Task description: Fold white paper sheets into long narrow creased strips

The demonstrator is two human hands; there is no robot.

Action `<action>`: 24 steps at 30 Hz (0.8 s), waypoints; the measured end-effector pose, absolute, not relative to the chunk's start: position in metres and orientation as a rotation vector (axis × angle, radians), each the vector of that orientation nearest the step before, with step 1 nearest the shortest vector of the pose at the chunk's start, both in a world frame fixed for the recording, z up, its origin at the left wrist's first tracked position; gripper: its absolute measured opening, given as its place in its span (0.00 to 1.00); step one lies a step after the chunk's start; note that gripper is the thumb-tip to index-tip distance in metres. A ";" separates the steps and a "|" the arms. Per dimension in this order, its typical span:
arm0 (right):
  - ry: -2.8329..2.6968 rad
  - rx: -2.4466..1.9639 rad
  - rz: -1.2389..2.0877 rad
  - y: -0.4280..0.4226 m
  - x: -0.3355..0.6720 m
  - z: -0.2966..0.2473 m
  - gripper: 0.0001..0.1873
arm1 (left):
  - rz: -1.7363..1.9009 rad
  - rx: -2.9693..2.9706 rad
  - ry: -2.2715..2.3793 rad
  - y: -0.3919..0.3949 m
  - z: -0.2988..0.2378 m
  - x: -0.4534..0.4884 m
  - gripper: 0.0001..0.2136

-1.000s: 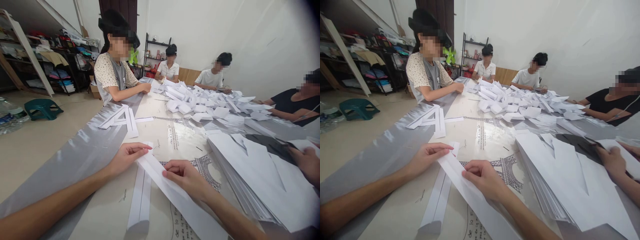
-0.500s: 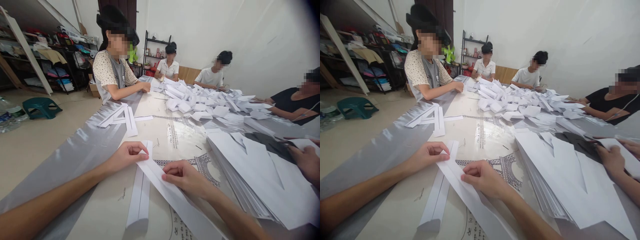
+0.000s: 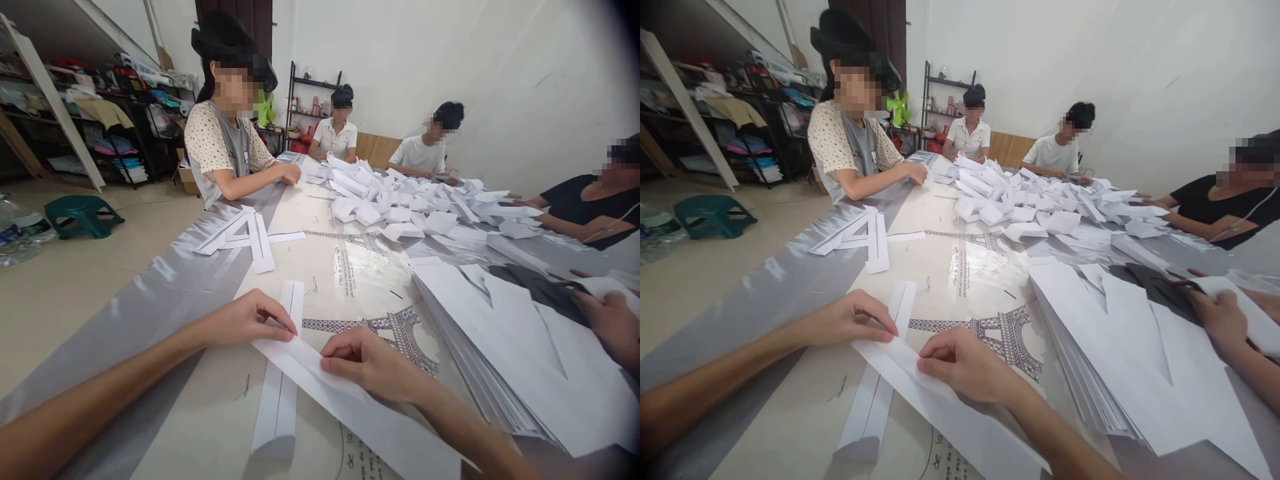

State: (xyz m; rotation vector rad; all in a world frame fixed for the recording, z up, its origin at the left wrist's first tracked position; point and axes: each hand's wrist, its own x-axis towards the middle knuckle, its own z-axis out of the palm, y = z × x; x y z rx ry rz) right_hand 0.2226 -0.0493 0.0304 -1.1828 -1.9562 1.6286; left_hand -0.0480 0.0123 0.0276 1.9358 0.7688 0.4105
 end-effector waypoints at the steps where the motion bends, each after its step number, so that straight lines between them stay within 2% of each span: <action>1: -1.972 -1.184 1.611 -0.050 0.222 0.031 0.12 | 0.399 1.950 0.746 0.010 0.029 -0.046 0.08; 8: -1.992 -1.140 1.623 -0.052 0.218 0.032 0.11 | 0.202 1.989 0.617 -0.007 0.029 -0.033 0.08; 11: -1.966 -1.134 1.632 -0.048 0.224 0.034 0.14 | 0.244 1.923 0.652 -0.004 0.028 -0.037 0.09; 16: -1.276 -1.053 1.823 -0.029 0.247 0.030 0.27 | 0.492 1.742 0.772 0.006 0.032 -0.043 0.13; 17: -1.147 -1.000 1.843 -0.026 0.251 0.030 0.26 | 0.560 1.684 0.809 0.006 0.033 -0.043 0.14; 20: -1.037 -0.866 1.780 -0.024 0.248 0.031 0.10 | 0.763 1.494 0.931 0.000 0.032 -0.035 0.16; 21: -1.076 -0.826 1.745 -0.027 0.243 0.032 0.08 | 0.820 1.435 0.965 -0.003 0.031 -0.031 0.16; 23: -1.189 -0.724 1.697 -0.035 0.227 0.034 0.18 | 0.871 1.386 0.978 -0.011 0.028 -0.022 0.17; 24: -1.221 -0.712 1.684 -0.039 0.219 0.034 0.20 | 0.887 1.380 0.984 -0.014 0.026 -0.018 0.17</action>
